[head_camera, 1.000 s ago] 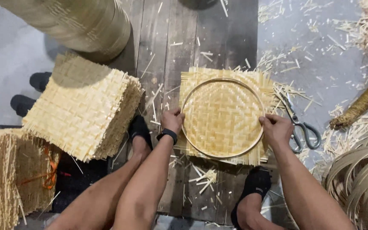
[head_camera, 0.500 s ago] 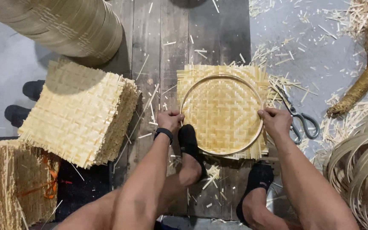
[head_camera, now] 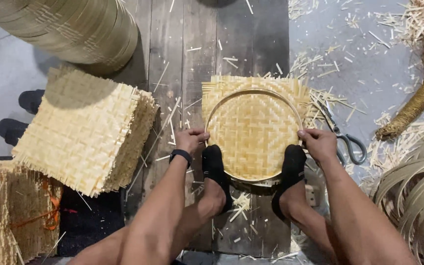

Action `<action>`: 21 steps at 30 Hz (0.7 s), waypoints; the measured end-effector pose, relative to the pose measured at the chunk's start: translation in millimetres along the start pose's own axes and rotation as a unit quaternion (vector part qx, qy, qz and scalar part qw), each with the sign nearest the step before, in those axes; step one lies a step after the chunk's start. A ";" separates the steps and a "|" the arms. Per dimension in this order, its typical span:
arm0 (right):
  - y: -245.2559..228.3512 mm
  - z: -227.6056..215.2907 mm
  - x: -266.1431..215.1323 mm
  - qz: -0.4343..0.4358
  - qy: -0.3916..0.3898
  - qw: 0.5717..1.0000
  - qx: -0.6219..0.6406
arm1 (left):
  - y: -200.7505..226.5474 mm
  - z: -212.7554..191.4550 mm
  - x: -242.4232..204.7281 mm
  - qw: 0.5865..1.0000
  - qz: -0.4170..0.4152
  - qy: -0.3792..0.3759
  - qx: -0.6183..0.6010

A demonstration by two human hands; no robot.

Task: The person is assembling a bamboo steamer basket by trimming the edges of a woven bamboo base and fitting it into a circular wooden frame.

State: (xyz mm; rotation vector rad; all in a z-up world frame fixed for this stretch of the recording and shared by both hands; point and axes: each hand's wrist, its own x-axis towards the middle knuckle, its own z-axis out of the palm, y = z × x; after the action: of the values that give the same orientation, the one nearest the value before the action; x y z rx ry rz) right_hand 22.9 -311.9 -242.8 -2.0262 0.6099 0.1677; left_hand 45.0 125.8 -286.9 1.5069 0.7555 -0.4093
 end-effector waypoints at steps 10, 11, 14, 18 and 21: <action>-79.8 90.7 -142.7 -0.460 -0.139 0.796 -0.367 | 135.4 110.9 -4.7 0.737 0.526 -0.002 0.425; -72.4 105.3 -150.7 -0.478 -0.128 0.769 -0.405 | 140.5 127.0 5.5 0.671 0.599 -0.037 0.436; -57.9 111.2 -146.9 -0.471 -0.099 0.763 -0.431 | 150.7 141.6 11.9 0.862 0.329 -0.158 0.352; -66.9 104.6 -146.3 -0.472 -0.080 0.791 -0.382 | 159.9 143.6 5.9 0.875 0.280 -0.131 0.373; -98.3 88.1 -97.8 -0.455 -0.119 0.820 -0.327 | 159.6 146.5 31.2 0.880 0.245 -0.154 0.376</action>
State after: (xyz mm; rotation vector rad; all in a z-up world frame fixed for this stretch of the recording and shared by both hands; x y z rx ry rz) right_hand -2.5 -163.7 -176.4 -2.6677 -0.7144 0.0455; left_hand 202.6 -1.6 -204.5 2.2101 -0.0936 -0.5705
